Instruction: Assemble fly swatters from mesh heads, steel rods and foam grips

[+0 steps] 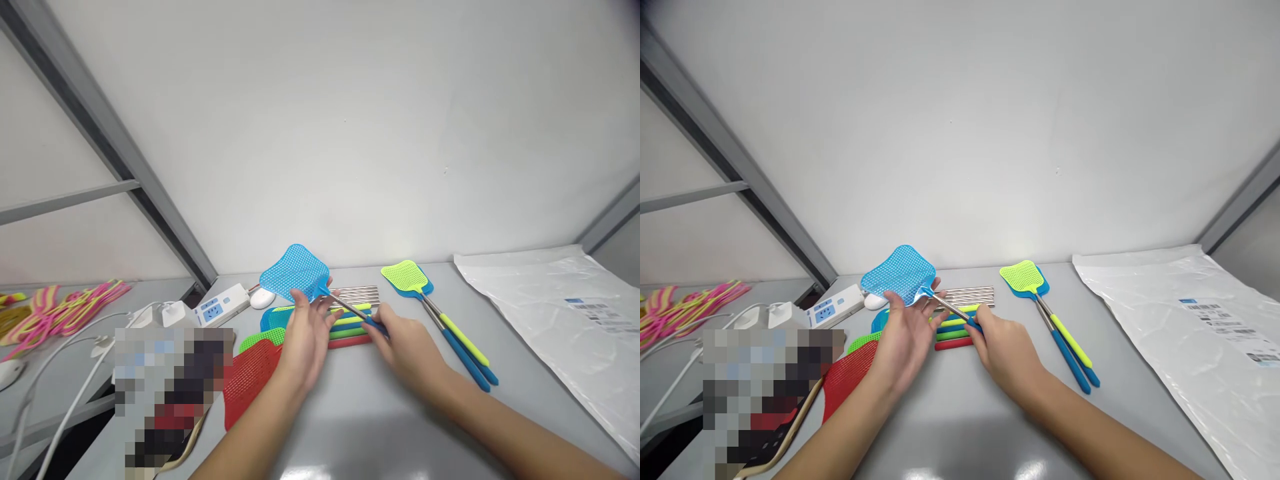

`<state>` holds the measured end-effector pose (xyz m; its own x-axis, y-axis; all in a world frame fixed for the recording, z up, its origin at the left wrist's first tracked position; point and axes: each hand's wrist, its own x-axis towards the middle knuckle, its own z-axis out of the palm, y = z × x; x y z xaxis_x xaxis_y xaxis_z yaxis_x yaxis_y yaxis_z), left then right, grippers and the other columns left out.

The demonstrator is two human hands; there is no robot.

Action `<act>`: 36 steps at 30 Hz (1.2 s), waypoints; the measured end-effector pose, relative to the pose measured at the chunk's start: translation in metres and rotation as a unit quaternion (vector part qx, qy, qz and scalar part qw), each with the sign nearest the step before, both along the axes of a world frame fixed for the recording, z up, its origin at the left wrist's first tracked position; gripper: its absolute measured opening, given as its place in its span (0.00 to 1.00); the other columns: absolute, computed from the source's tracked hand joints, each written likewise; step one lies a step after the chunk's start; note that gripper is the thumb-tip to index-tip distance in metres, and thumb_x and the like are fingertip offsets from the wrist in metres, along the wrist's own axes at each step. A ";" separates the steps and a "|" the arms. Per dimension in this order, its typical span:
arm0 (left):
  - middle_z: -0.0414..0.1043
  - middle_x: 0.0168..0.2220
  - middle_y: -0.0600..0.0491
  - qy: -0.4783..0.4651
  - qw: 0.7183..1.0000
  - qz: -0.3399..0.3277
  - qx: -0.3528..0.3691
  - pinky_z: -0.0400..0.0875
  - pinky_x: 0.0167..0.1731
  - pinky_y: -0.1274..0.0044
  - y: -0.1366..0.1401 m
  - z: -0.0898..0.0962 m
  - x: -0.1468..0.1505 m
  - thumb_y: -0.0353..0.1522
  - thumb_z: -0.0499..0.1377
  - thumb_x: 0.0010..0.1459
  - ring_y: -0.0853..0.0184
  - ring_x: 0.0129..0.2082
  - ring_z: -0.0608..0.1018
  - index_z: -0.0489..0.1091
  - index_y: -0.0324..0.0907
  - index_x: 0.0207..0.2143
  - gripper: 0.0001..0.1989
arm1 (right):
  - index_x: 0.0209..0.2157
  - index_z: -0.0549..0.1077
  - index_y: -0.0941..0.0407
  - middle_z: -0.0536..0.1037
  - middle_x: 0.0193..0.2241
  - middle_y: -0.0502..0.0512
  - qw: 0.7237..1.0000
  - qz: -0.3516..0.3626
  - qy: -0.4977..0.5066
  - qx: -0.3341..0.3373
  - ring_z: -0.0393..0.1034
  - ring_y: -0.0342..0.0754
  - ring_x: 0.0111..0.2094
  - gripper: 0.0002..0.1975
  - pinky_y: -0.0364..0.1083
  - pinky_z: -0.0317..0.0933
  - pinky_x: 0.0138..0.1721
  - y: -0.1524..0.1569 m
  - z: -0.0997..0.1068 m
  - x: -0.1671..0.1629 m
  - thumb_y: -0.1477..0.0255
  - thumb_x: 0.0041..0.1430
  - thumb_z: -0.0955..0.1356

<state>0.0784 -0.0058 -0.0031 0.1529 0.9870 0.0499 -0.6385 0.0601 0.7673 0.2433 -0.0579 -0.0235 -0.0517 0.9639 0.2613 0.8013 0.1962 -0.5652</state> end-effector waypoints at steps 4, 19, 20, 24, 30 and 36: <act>0.73 0.47 0.46 -0.003 0.999 0.008 -0.049 0.72 0.43 0.70 0.009 -0.004 -0.005 0.45 0.54 0.60 0.63 0.44 0.75 0.72 0.42 0.43 0.18 | 0.33 0.59 0.53 0.74 0.28 0.52 0.997 0.036 0.065 -0.015 0.67 0.48 0.27 0.08 0.44 0.51 0.28 -0.002 0.005 0.001 0.65 0.65 0.59; 0.76 0.43 0.45 0.053 0.997 0.033 -0.034 0.71 0.41 0.69 0.009 -0.006 -0.004 0.44 0.56 0.60 0.64 0.40 0.76 0.71 0.40 0.43 0.17 | 0.32 0.64 0.54 0.66 0.18 0.44 0.946 0.081 0.278 -0.144 0.57 0.40 0.21 0.12 0.40 0.49 0.23 -0.002 0.006 -0.002 0.60 0.62 0.64; 0.76 0.43 0.44 0.059 0.997 0.037 -0.034 0.71 0.41 0.70 0.009 -0.007 -0.004 0.44 0.56 0.60 0.63 0.41 0.76 0.71 0.40 0.43 0.18 | 0.31 0.64 0.54 0.67 0.18 0.44 0.943 0.088 0.280 -0.156 0.57 0.40 0.21 0.13 0.40 0.49 0.23 -0.002 0.008 -0.001 0.59 0.63 0.62; 0.76 0.44 0.42 0.069 0.996 0.052 -0.033 0.70 0.42 0.68 0.010 -0.009 -0.002 0.44 0.57 0.59 0.62 0.42 0.76 0.72 0.38 0.42 0.19 | 0.31 0.63 0.54 0.64 0.15 0.43 0.898 0.130 0.331 -0.257 0.49 0.38 0.15 0.16 0.40 0.43 0.18 -0.002 0.016 0.001 0.57 0.64 0.59; 0.76 0.43 0.42 0.092 0.993 0.073 -0.028 0.70 0.42 0.69 0.008 -0.011 -0.001 0.44 0.57 0.58 0.65 0.36 0.77 0.72 0.37 0.41 0.20 | 0.29 0.60 0.53 0.59 0.17 0.43 0.967 0.083 0.186 -0.156 0.50 0.40 0.18 0.13 0.40 0.43 0.21 0.001 0.011 0.001 0.60 0.63 0.61; 0.76 0.43 0.43 0.092 0.992 0.083 -0.040 0.70 0.40 0.71 0.005 -0.007 -0.001 0.43 0.58 0.58 0.71 0.29 0.73 0.72 0.37 0.41 0.18 | 0.29 0.59 0.53 0.69 0.20 0.46 0.991 0.001 -0.127 0.033 0.59 0.43 0.19 0.09 0.43 0.38 0.22 -0.004 -0.003 -0.002 0.67 0.64 0.60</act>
